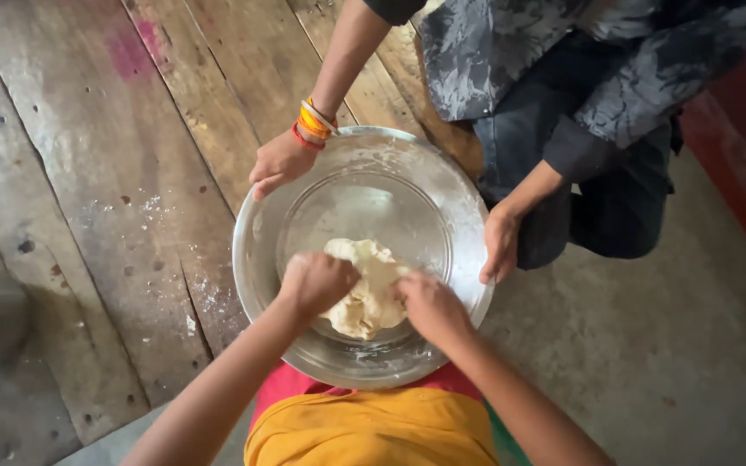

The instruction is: Knead dough in a large metal bowl on a wooden surface.

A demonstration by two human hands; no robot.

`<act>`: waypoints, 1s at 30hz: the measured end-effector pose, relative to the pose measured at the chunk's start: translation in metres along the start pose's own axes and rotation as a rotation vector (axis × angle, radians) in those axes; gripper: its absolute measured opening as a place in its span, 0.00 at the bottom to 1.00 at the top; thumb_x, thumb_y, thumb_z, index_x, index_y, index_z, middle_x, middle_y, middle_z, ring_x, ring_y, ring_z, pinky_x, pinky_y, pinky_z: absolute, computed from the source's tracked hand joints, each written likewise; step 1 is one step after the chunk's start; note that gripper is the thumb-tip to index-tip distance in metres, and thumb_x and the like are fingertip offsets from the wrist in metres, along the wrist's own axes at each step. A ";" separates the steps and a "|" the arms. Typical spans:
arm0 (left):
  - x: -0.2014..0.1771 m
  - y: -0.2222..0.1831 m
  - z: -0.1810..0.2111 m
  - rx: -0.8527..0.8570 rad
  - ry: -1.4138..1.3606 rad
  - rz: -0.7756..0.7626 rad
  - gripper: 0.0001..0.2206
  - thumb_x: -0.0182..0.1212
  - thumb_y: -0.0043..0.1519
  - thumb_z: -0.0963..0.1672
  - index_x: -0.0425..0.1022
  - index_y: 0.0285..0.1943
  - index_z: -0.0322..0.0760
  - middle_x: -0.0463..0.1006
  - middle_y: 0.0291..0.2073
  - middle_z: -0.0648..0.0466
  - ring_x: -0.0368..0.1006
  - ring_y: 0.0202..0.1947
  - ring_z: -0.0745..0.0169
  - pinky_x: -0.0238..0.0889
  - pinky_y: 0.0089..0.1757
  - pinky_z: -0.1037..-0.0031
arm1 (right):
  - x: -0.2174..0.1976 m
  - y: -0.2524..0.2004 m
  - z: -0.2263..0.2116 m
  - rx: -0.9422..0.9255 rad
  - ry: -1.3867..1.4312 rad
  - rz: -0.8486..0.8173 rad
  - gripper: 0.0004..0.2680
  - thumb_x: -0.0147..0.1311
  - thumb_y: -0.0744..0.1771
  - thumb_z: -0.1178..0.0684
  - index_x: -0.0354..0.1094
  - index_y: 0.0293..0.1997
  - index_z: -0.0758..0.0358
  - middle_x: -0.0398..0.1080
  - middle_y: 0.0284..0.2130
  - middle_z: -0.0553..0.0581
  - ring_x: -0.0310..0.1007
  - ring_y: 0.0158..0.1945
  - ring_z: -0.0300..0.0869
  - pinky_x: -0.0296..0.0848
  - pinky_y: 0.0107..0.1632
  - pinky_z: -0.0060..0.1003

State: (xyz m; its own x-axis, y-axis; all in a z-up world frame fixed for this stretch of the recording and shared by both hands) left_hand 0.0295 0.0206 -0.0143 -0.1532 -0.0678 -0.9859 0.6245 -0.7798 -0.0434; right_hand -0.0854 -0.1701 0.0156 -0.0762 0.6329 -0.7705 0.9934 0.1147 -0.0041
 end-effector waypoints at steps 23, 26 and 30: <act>0.084 0.018 0.044 -0.189 -0.214 -0.250 0.09 0.59 0.58 0.47 0.83 0.27 0.46 0.83 0.26 0.50 0.80 0.28 0.52 0.71 0.30 0.61 | 0.097 0.073 0.072 0.269 -0.598 -0.233 0.04 0.54 0.62 0.59 0.77 0.30 0.59 0.77 0.28 0.64 0.80 0.32 0.54 0.77 0.32 0.48; 0.093 0.007 0.055 -0.189 -0.140 -0.110 0.09 0.59 0.59 0.46 0.82 0.26 0.46 0.82 0.24 0.51 0.80 0.26 0.53 0.70 0.29 0.60 | 0.096 0.054 0.073 0.282 -0.626 -0.135 0.05 0.53 0.63 0.58 0.77 0.28 0.59 0.77 0.26 0.63 0.80 0.31 0.53 0.77 0.33 0.47; 0.077 -0.002 0.045 -0.201 -0.087 0.100 0.11 0.59 0.59 0.46 0.81 0.24 0.46 0.81 0.21 0.52 0.78 0.22 0.53 0.70 0.27 0.60 | 0.051 0.027 0.027 0.043 -0.370 0.055 0.06 0.49 0.65 0.59 0.73 0.33 0.65 0.75 0.32 0.65 0.77 0.40 0.56 0.74 0.43 0.48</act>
State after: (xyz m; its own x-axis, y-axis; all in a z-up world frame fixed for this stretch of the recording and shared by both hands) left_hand -0.0180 -0.0111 -0.0825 -0.1431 -0.1984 -0.9696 0.7784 -0.6276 0.0136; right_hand -0.0600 -0.1551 -0.0409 0.0062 0.3165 -0.9486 0.9984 0.0512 0.0236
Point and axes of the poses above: each hand's wrist, its own y-axis towards the middle knuckle, its own x-axis out of the palm, z = x × y, the point moved 1 cm from there along y, towards the middle knuckle
